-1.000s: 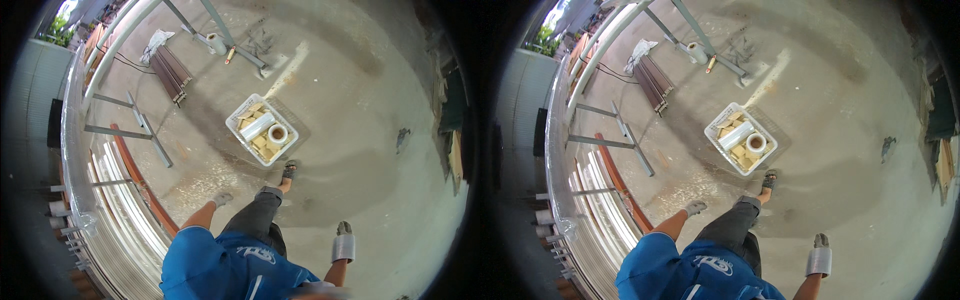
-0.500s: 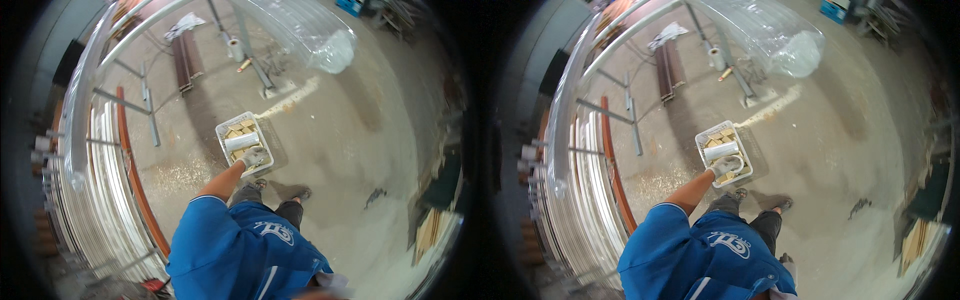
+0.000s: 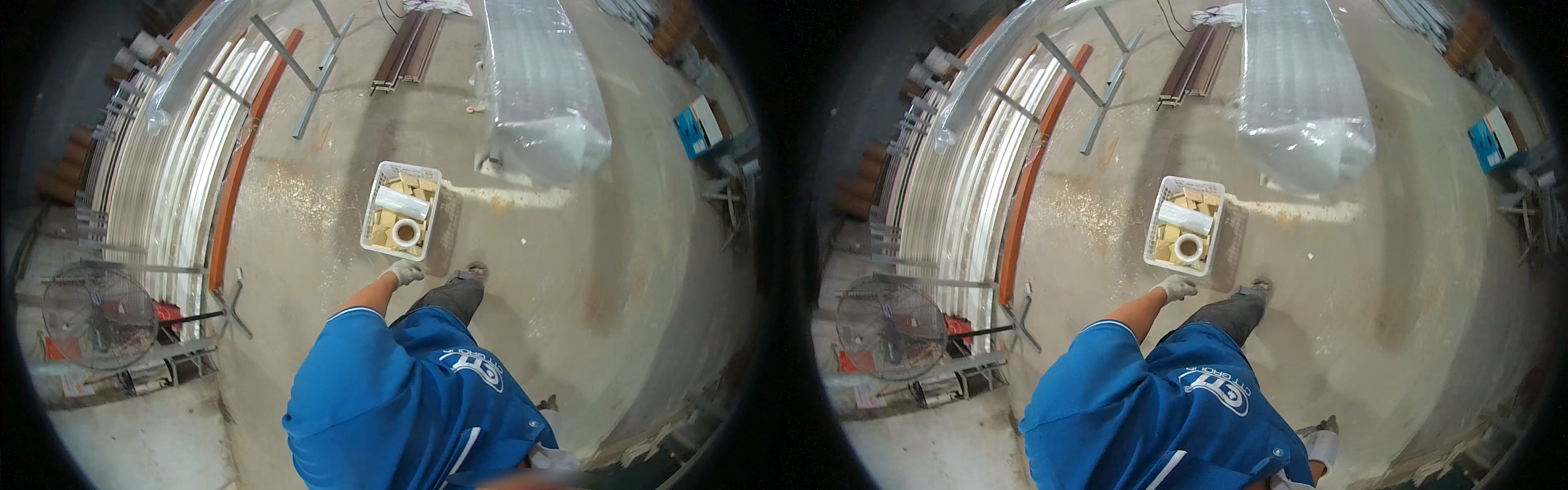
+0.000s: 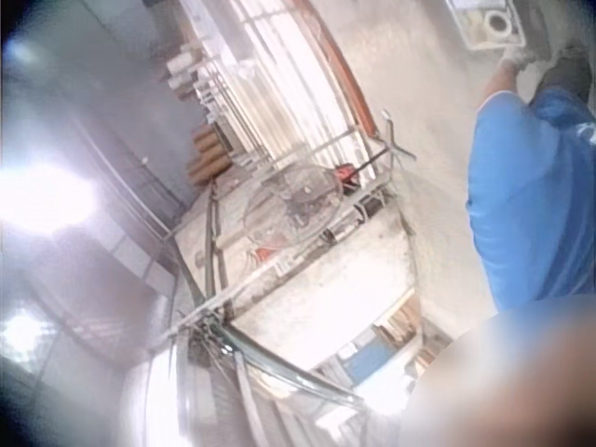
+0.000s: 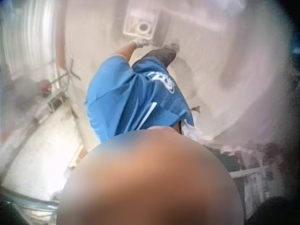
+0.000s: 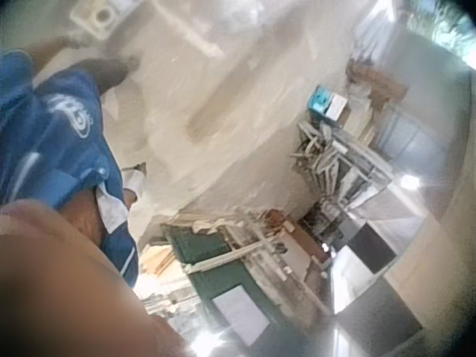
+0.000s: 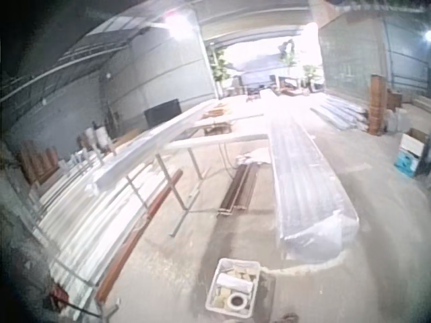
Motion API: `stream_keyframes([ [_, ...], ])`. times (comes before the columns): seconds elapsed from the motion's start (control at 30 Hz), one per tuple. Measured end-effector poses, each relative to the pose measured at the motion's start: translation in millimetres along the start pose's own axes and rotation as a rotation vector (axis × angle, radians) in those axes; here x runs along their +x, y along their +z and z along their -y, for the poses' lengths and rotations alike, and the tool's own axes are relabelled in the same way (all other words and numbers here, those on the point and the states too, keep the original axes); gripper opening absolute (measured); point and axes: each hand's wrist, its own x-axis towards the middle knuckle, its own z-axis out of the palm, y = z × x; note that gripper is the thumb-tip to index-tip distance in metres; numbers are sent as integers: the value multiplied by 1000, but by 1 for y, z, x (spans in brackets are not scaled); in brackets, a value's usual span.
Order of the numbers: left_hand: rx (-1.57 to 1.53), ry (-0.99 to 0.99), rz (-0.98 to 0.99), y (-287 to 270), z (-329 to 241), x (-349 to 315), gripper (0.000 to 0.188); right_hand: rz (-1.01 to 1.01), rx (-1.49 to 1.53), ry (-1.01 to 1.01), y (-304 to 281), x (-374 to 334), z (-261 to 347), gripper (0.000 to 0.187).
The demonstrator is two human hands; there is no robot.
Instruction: The person wraps a long metal frame with plastic film, then retrieves a clipboard and pen. They write on a label, attach it to the wrapped frame, and place the clipboard on a nearby table.
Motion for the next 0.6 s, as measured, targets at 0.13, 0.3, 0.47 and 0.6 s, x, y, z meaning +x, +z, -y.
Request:
stream_keyframes([
  [0.13,130,-50,-5,16,-57,27,36,-1,-129,-120,-9,50,101,56],
  [0.3,-138,32,-2,51,-175,83,36,65,-365,-261,9,129,174,55],
  [0.47,-492,216,-28,102,-314,131,40,273,-469,-162,-8,192,213,52],
  [0.6,-475,209,-65,148,-368,176,38,368,-754,-107,-41,242,272,46],
])
